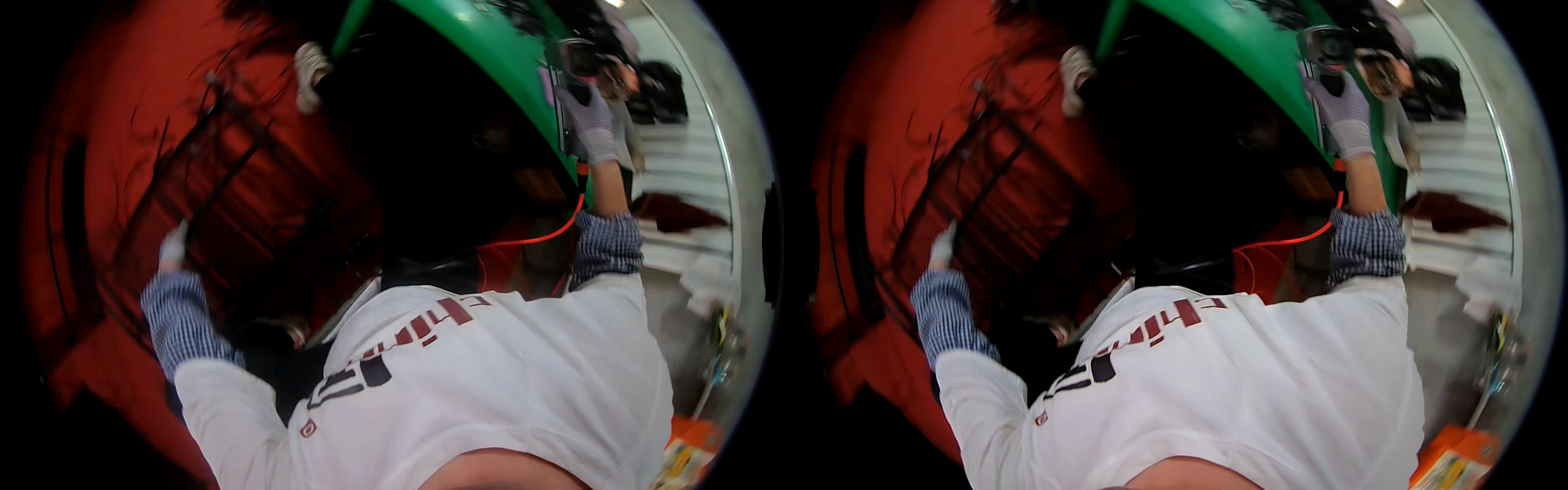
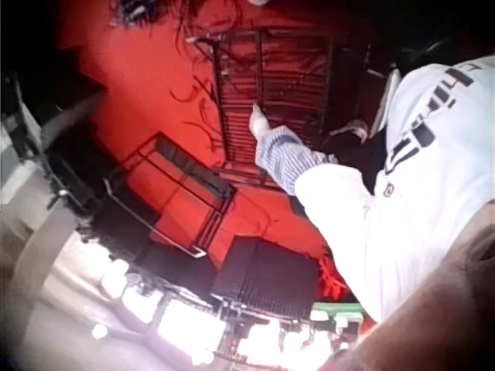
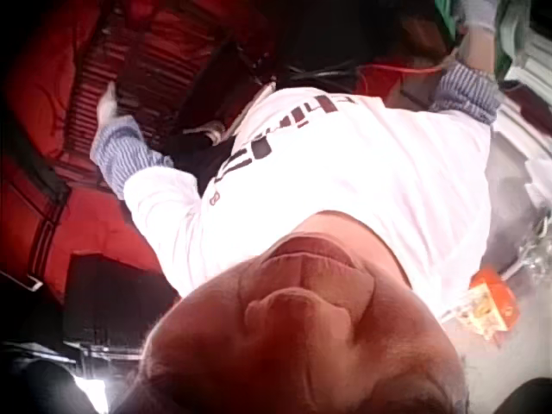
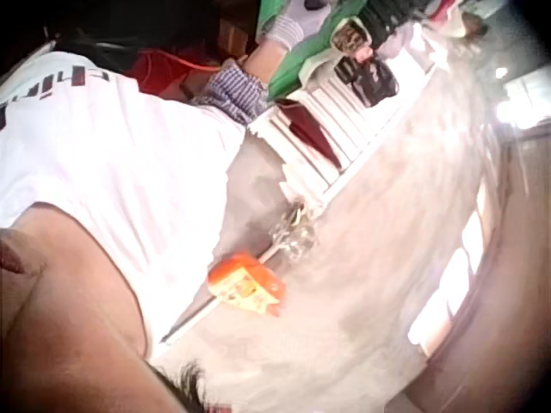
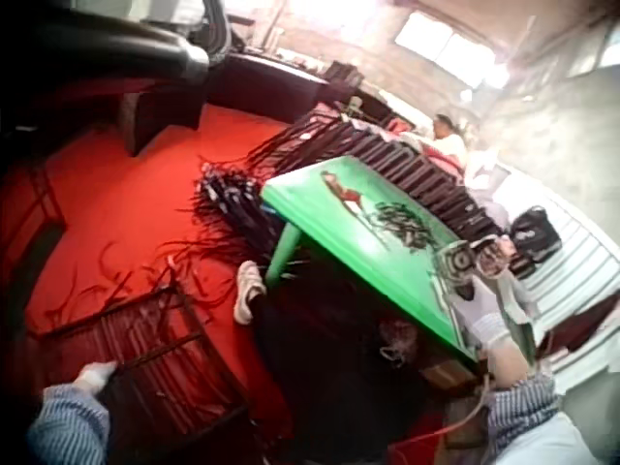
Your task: The person weaves black plastic strips through a metal chair frame, pulling them taut by hand and securing them with a pneumatic staple gun and pliers.
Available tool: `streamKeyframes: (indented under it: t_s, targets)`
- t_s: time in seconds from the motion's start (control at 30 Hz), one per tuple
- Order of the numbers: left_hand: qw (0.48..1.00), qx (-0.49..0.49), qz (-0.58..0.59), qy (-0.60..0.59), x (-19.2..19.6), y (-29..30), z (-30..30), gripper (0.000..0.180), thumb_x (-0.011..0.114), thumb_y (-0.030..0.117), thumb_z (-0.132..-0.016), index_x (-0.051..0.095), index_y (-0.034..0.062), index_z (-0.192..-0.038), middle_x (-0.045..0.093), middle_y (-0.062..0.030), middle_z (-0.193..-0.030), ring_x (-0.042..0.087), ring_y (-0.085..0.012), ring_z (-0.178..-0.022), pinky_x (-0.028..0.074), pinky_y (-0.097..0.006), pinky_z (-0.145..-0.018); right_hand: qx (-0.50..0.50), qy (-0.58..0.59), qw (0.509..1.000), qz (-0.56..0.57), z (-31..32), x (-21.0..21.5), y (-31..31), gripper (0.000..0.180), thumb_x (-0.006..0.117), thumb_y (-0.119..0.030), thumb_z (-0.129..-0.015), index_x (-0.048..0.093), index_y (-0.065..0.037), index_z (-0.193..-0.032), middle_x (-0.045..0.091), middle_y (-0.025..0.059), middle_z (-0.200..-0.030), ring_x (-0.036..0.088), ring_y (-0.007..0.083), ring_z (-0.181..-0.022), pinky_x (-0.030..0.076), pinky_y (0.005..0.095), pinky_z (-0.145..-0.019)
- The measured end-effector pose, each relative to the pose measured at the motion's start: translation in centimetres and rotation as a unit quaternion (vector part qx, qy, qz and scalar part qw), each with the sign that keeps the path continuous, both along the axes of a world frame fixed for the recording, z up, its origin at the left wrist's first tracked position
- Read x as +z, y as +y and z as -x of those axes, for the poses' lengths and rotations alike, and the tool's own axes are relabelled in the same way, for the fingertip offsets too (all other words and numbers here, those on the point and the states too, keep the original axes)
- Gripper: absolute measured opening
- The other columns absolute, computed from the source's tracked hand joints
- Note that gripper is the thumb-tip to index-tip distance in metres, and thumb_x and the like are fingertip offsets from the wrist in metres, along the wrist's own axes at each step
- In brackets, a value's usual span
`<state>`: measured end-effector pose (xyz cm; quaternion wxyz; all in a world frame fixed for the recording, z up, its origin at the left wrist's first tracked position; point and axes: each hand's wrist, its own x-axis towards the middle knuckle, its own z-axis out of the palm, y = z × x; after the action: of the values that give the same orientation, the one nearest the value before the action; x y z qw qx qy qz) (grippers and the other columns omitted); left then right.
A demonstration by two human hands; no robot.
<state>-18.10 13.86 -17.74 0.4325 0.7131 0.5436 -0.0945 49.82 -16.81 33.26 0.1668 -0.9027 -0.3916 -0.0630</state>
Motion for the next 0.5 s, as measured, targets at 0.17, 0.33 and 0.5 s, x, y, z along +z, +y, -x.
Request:
streamKeyframes:
  t_s: [0.17,0.33,0.5]
  targets:
    - [0.992,-0.036,-0.092,0.079,-1.9,-2.1,4.0,0.061,0.034,0.055,-0.1,0.063,0.007,-0.122,0.059,-0.0204,-0.13,0.054,-0.0396,-0.12,0.043,-0.044,-0.1,-0.3,-0.081,0.93,0.194,-11.0,-2.2,-8.6,0.057,0.069,-0.051,-0.083,0.059,-0.01,-0.122,0.067,0.0187,-0.117,0.063,0.0369,-0.109,0.05,0.0444,-0.092]
    - [0.975,0.13,-0.009,0.178,4.7,-4.2,3.0,0.062,0.038,0.062,-0.096,0.066,0.0109,-0.117,0.066,-0.0196,-0.115,0.061,-0.0384,-0.107,0.046,-0.045,-0.09,-0.319,-0.069,0.896,0.302,-15.5,-4.9,-11.8,0.066,0.055,-0.061,-0.089,0.05,-0.016,-0.137,0.052,0.0147,-0.142,0.054,0.0313,-0.127,0.045,0.0492,-0.101]
    - [0.981,0.134,-0.033,0.135,10.5,-8.5,4.1,0.059,0.041,0.059,-0.096,0.066,0.0101,-0.12,0.067,-0.0195,-0.115,0.061,-0.0385,-0.107,0.046,-0.043,-0.091,-0.03,-0.213,0.952,0.219,-18.0,-8.8,-2.8,0.081,0.053,-0.069,-0.086,0.042,-0.018,-0.147,0.044,0.0155,-0.149,0.046,0.0337,-0.134,0.039,0.0504,-0.108]
